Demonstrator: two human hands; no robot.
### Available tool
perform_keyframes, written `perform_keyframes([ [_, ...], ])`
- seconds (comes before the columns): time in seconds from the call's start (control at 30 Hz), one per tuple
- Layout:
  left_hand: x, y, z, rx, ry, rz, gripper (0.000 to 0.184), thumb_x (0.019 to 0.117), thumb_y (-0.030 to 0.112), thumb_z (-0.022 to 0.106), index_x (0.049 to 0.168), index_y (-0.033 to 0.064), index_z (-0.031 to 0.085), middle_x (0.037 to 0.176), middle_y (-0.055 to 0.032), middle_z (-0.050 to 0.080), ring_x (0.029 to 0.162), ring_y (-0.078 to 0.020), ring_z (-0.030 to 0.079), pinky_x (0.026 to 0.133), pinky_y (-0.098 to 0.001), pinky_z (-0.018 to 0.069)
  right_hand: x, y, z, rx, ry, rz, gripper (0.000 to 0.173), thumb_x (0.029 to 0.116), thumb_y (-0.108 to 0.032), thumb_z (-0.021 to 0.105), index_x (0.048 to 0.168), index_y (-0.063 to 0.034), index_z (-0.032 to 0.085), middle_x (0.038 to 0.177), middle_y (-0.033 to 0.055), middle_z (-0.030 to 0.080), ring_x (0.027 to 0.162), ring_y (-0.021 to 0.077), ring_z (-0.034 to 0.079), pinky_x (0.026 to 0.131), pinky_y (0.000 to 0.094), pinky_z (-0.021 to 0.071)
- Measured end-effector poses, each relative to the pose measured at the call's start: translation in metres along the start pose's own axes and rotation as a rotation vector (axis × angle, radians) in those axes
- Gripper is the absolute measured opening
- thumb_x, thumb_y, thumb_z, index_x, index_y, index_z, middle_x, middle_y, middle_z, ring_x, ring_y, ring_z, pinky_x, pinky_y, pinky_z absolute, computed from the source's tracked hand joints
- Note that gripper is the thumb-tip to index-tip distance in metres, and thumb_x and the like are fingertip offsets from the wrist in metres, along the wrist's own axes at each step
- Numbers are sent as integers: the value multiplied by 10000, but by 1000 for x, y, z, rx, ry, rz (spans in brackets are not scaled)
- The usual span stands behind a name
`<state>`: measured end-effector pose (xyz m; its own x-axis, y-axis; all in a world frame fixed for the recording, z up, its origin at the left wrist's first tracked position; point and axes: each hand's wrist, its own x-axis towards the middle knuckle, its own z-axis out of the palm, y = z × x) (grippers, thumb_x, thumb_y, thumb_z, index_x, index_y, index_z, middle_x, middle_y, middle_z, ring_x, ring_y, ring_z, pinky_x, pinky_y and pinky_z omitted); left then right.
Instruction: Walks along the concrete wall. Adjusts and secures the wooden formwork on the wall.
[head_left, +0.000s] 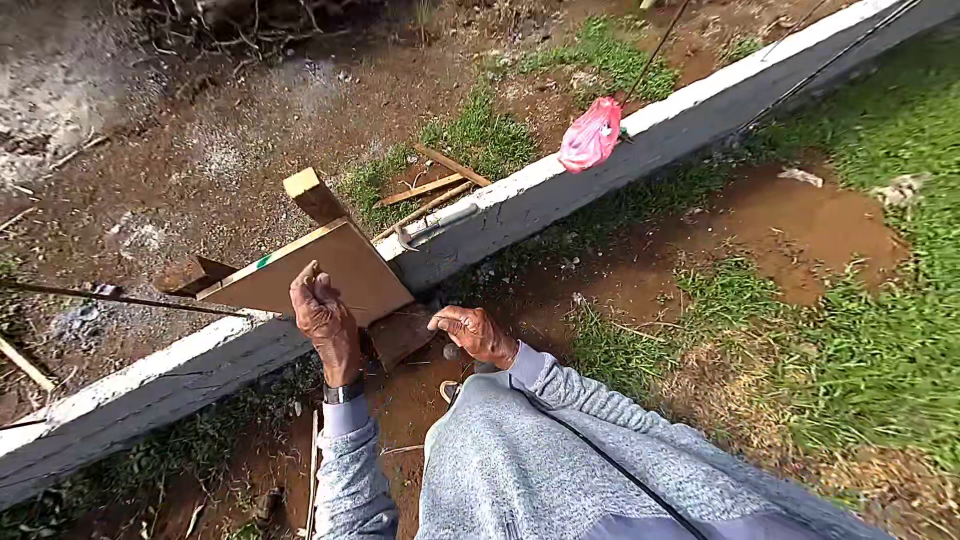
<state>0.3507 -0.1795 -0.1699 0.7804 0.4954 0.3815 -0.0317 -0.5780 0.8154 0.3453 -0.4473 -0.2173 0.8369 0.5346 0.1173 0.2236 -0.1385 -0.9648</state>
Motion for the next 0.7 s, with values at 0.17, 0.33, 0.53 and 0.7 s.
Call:
perform_keyframes([
  [0.17, -75, -16, -28, 100, -907, -229, 346, 1085, 371, 449, 1243, 132, 643, 934, -45, 696, 767, -171, 672, 712, -404, 591, 8, 11, -20, 25, 168, 5, 261, 1082, -207, 515, 1095, -67, 735, 903, -3, 708, 661, 17, 566, 641, 217, 507],
  [0.33, -113, 31, -61, -740, -1011, -568, 322, 1070, 382, 512, 1152, 75, 564, 882, -141, 676, 585, -171, 622, 456, -265, 502, -6, 24, -10, 66, 104, 112, 264, 1078, -223, 509, 1098, -80, 730, 785, -19, 642, 579, 23, 496, 565, 225, 464],
  [0.53, -86, 79, -51, -827, -663, -224, 340, 1088, 300, 493, 1172, -5, 618, 872, -154, 683, 598, -204, 642, 498, -318, 565, -11, 8, 1, 92, 64, 42, 252, 1072, -233, 551, 1091, -65, 737, 741, -7, 651, 591, 36, 556, 589, 222, 511],
  [0.7, -54, 123, -28, -620, -501, 175, 313, 1083, 281, 484, 1113, 69, 713, 1198, -88, 644, 1145, -232, 596, 989, -391, 516, -14, -14, -12, 128, 139, -73, 276, 1067, -272, 576, 1092, -40, 722, 816, 21, 698, 659, 79, 641, 625, 256, 575],
])
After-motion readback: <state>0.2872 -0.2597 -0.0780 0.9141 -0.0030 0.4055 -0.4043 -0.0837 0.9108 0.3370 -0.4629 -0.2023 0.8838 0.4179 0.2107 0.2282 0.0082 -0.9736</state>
